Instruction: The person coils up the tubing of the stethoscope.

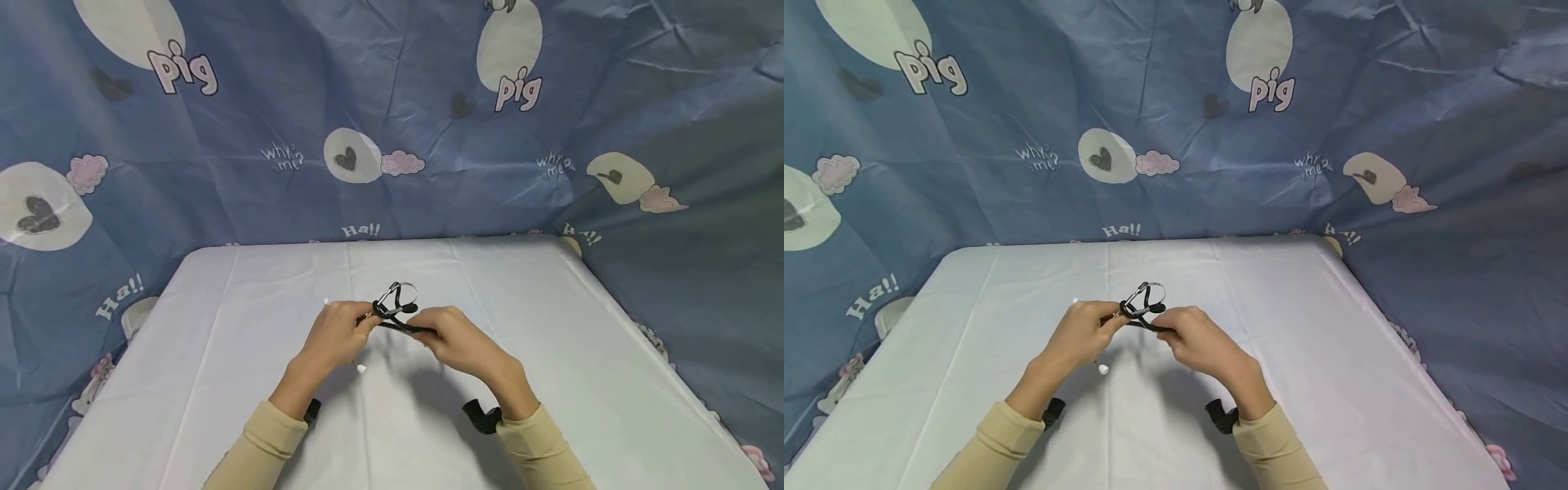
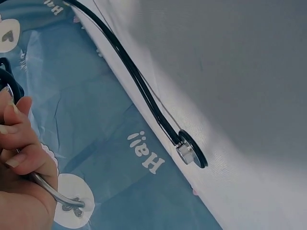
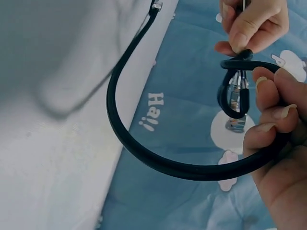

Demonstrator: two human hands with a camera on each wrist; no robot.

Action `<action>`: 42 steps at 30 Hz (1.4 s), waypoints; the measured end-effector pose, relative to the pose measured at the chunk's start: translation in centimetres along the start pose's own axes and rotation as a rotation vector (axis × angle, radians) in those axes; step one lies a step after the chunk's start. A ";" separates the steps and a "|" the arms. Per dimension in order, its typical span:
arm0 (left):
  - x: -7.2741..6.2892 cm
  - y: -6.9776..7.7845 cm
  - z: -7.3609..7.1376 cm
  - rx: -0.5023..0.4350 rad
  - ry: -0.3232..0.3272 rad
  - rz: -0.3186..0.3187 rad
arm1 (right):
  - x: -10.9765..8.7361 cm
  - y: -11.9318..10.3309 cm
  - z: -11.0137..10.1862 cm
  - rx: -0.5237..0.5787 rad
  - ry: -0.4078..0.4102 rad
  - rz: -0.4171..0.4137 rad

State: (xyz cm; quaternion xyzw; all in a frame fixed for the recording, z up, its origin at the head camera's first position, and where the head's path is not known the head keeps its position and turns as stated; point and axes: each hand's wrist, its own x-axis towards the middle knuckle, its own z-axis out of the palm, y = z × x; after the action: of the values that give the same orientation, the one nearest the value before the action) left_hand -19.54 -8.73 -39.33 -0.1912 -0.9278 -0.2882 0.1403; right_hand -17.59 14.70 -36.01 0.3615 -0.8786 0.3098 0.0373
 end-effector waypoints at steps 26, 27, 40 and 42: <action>-0.1 -0.8 -1.2 0.020 -0.163 0.227 | 4.1 0.0 -1.3 -0.136 0.036 -0.130; -0.1 -0.9 -1.2 0.019 -0.162 0.244 | 4.3 0.0 -1.4 -0.124 0.036 -0.135; 0.0 -0.6 -2.3 0.027 -0.162 0.419 | 5.8 0.8 -2.4 0.076 0.011 -0.078; 0.1 -0.4 -2.4 0.017 -0.163 0.438 | 6.0 1.1 -2.6 0.113 0.007 -0.078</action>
State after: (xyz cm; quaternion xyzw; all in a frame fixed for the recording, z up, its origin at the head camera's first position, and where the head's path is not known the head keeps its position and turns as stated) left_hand -19.44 -10.41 -37.59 -0.4096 -0.8747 -0.2265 0.1256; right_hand -23.17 13.06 -32.77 0.3961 -0.8448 0.3584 0.0321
